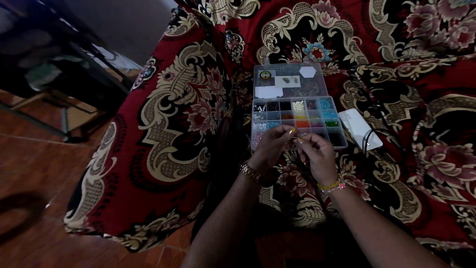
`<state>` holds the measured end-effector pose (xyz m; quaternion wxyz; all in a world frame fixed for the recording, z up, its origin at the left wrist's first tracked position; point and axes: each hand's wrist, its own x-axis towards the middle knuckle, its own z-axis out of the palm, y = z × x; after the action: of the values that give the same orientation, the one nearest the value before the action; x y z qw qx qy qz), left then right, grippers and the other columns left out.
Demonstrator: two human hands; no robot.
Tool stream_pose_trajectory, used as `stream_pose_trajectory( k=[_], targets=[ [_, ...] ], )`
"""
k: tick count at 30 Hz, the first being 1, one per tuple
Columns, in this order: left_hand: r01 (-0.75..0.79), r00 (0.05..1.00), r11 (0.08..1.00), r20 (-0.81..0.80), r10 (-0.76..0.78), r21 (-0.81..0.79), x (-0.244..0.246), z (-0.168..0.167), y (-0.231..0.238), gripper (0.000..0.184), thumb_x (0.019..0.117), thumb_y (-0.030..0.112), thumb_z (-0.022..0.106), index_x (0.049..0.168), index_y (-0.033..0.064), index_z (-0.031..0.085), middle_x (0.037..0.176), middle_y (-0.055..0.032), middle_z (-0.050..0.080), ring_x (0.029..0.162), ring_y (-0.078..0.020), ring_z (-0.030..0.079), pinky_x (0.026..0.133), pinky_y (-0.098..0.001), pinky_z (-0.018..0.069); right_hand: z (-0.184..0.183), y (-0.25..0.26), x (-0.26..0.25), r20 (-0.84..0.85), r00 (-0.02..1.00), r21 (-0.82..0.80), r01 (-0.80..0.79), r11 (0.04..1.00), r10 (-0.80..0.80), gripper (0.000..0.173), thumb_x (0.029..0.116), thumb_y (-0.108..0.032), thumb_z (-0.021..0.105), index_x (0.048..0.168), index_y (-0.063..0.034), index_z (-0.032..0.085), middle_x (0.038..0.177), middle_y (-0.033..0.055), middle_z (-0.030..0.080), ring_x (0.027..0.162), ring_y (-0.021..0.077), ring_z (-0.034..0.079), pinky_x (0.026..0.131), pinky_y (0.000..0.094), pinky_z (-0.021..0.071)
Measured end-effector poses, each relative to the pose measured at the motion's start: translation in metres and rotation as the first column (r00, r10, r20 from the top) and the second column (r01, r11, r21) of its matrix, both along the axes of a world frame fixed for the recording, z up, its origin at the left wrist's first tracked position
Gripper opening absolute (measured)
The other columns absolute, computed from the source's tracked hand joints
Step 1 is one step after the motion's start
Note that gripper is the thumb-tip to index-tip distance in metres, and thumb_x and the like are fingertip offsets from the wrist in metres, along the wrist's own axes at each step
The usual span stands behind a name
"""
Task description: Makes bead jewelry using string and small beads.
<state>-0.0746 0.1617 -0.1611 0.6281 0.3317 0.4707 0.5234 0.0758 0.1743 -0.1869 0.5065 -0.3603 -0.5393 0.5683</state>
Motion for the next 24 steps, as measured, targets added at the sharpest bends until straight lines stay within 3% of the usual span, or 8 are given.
stream_pose_trajectory(
  k=[24],
  targets=[
    [0.018, 0.995, 0.995, -0.104, -0.008, 0.094, -0.0071, -0.0008, -0.0002, 0.011, 0.0975, -0.002, 0.06, 0.097, 0.0005, 0.07, 0.09, -0.0031, 0.071, 0.081, -0.0095, 0.067, 0.081, -0.0272, 0.0573, 0.002, 0.0007, 0.0002, 0.02, 0.999, -0.055, -0.036, 0.998, 0.037, 0.016, 0.1, -0.007, 0.056, 0.09, -0.0018, 0.067, 0.069, -0.0024, 0.065, 0.05, 0.0018, 0.056, 0.047, 0.0165, 0.0493]
  ],
)
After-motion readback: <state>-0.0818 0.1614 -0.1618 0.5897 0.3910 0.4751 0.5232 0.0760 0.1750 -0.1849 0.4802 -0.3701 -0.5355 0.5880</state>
